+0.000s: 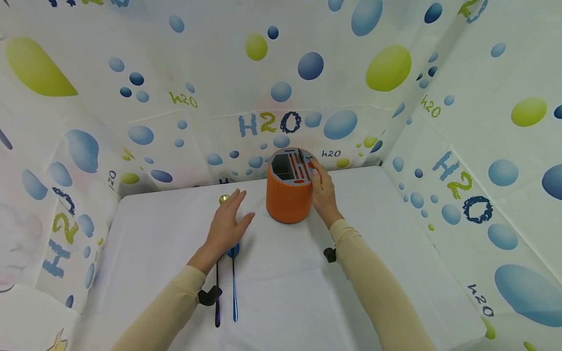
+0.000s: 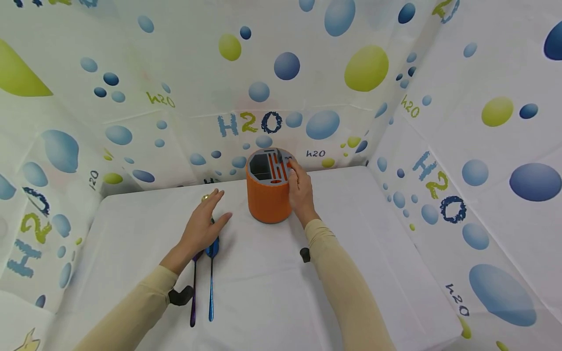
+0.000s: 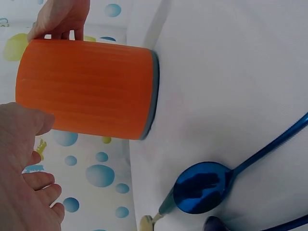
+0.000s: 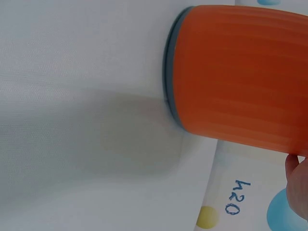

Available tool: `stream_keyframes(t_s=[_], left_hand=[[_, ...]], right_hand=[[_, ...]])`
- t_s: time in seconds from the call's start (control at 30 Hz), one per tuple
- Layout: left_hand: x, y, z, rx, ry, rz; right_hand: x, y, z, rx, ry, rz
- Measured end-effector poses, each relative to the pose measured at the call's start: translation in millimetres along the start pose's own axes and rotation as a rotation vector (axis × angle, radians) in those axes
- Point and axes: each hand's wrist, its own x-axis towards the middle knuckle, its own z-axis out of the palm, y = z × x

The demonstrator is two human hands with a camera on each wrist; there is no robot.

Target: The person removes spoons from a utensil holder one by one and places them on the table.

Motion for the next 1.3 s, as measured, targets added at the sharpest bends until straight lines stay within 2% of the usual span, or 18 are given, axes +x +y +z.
stream_keyframes(t_s=[0.23, 0.6, 0.87, 1.07, 1.3], left_hand=[[8.2, 8.2, -2.0, -0.015, 0.001, 0.011], [22.4, 28.0, -4.5, -0.028, -0.002, 0.029], [36.9, 42.0, -3.2, -0.044, 0.026, 0.119], [41.5, 49.6, -1.4, -0.077, 0.014, 0.120], [45.6, 51.9, -0.9, -0.070, 0.016, 0.120]], right_hand=[[1.0, 1.3, -0.7, 0.003, -0.001, -0.016], [-0.3, 1.7, 0.0, -0.003, 0.003, 0.016], [0.7, 2.4, 0.5, -0.017, 0.004, 0.009], [0.8, 2.3, 0.8, 0.001, 0.001, 0.009], [0.2, 2.6, 0.3, -0.013, 0.005, 0.023]])
